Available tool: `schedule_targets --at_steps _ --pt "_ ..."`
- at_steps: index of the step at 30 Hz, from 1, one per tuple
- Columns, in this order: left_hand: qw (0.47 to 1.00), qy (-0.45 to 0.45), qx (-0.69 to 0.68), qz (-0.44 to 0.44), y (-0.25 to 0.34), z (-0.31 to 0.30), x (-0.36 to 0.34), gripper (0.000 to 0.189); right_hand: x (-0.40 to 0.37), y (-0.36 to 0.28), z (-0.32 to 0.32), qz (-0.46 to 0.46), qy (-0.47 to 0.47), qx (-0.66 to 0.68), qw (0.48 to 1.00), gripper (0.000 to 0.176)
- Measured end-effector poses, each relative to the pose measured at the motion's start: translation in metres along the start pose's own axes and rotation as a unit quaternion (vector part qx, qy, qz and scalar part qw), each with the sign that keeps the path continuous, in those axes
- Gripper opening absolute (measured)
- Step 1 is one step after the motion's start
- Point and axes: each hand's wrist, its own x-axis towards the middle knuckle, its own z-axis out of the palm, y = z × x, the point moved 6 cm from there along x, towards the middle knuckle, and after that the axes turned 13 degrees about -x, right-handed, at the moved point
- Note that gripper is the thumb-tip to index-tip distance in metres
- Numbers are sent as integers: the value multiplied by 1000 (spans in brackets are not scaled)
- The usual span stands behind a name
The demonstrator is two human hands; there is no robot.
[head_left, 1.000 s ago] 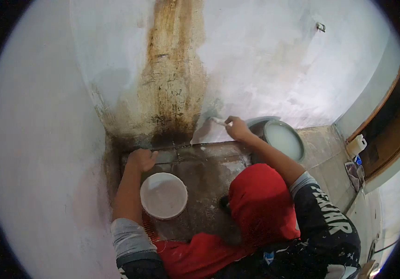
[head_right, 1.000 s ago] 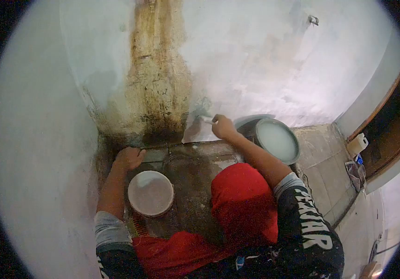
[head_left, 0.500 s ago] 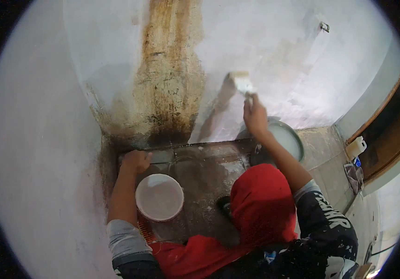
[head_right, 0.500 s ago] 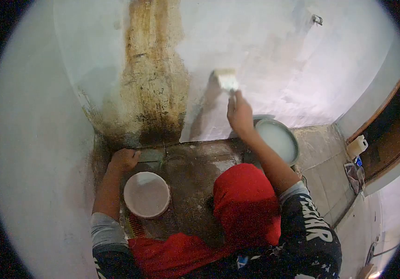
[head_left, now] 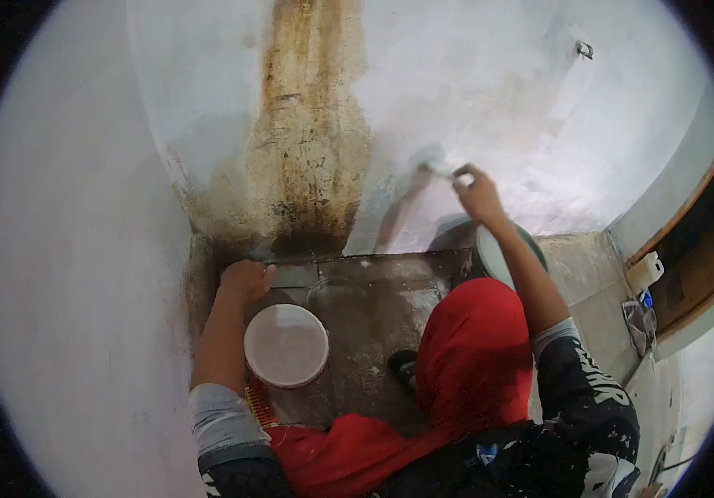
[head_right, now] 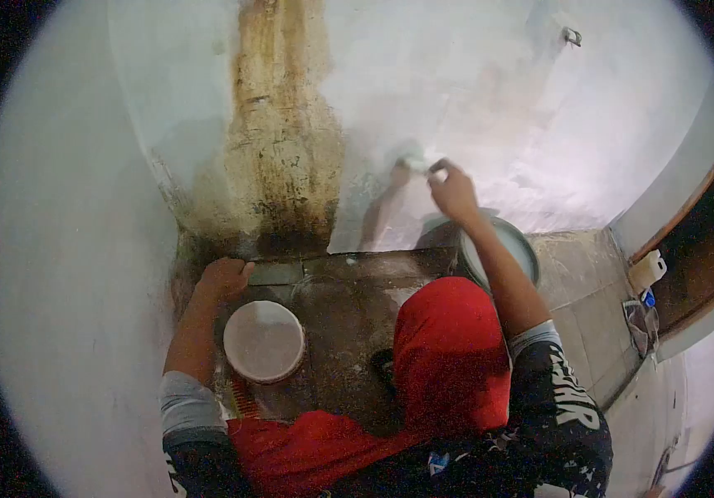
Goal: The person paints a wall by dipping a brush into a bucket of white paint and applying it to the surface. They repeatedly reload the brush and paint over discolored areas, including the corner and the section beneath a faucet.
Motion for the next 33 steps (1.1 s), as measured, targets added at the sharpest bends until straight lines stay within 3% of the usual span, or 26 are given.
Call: schedule_targets --at_steps 1,3,7,9,11,13,14,16,17,19,20,21,22,23,25,27,29,32,33 --pt "1000 -2 -6 8 2 -2 -1 57 9 -4 -18 -61 79 -1 995 22" --pt "1000 1 -11 6 7 -5 -4 56 1 -38 -65 -21 103 0 994 21" --pt "1000 10 -22 -13 -3 0 0 54 -10 -99 -119 -101 143 35 984 24" --pt "998 15 -40 -35 -14 4 -4 53 -19 -132 -137 -138 111 22 984 25" --pt "997 18 -60 -55 -23 10 -8 53 -26 -164 -128 -255 -13 0 967 27" --pt "991 -41 -79 -103 -36 22 -12 52 -43 -190 -110 -314 -136 36 939 26" --pt "990 -38 -82 -106 -44 25 -9 52 -55 -201 -99 -356 -155 64 919 25" --pt "938 -215 -200 -182 -69 62 -1 57 -81 -208 -69 -403 -218 115 882 28" --pt "940 -208 -200 -184 -85 76 11 57 -94 -208 -54 -409 -261 137 864 31" --pt "969 -240 -38 35 -77 94 24 49 -113 -202 -29 -394 -359 157 831 34" --pt "970 -239 -40 31 -76 93 18 49 -118 -200 -18 -397 -361 157 829 34" --pt "955 -207 -186 -98 -59 68 -8 47 -124 -198 -6 -403 -369 145 825 33" --pt "903 -168 -324 -225 -55 53 -26 46 -128 -198 0 -410 -377 133 820 33" --pt "900 -168 -331 -231 -60 55 -19 46 -130 -200 2 -413 -384 132 815 33" --pt "863 -301 -382 -134 -64 78 -7 52 -139 -209 9 -446 -394 95 798 30" --pt "768 -203 -554 -249 -78 91 -12 51 -148 -220 14 -484 -401 92 772 31" --pt "822 -253 -439 -259 -66 85 -10 53 -160 -234 21 -513 -413 97 746 32" --pt "816 -280 -404 -305 -68 83 -19 48 -184 -249 36 -555 -444 -65 700 40" --pt "853 -285 -348 -264 -82 98 0 49 -194 -254 44 -555 -455 -58 694 40"
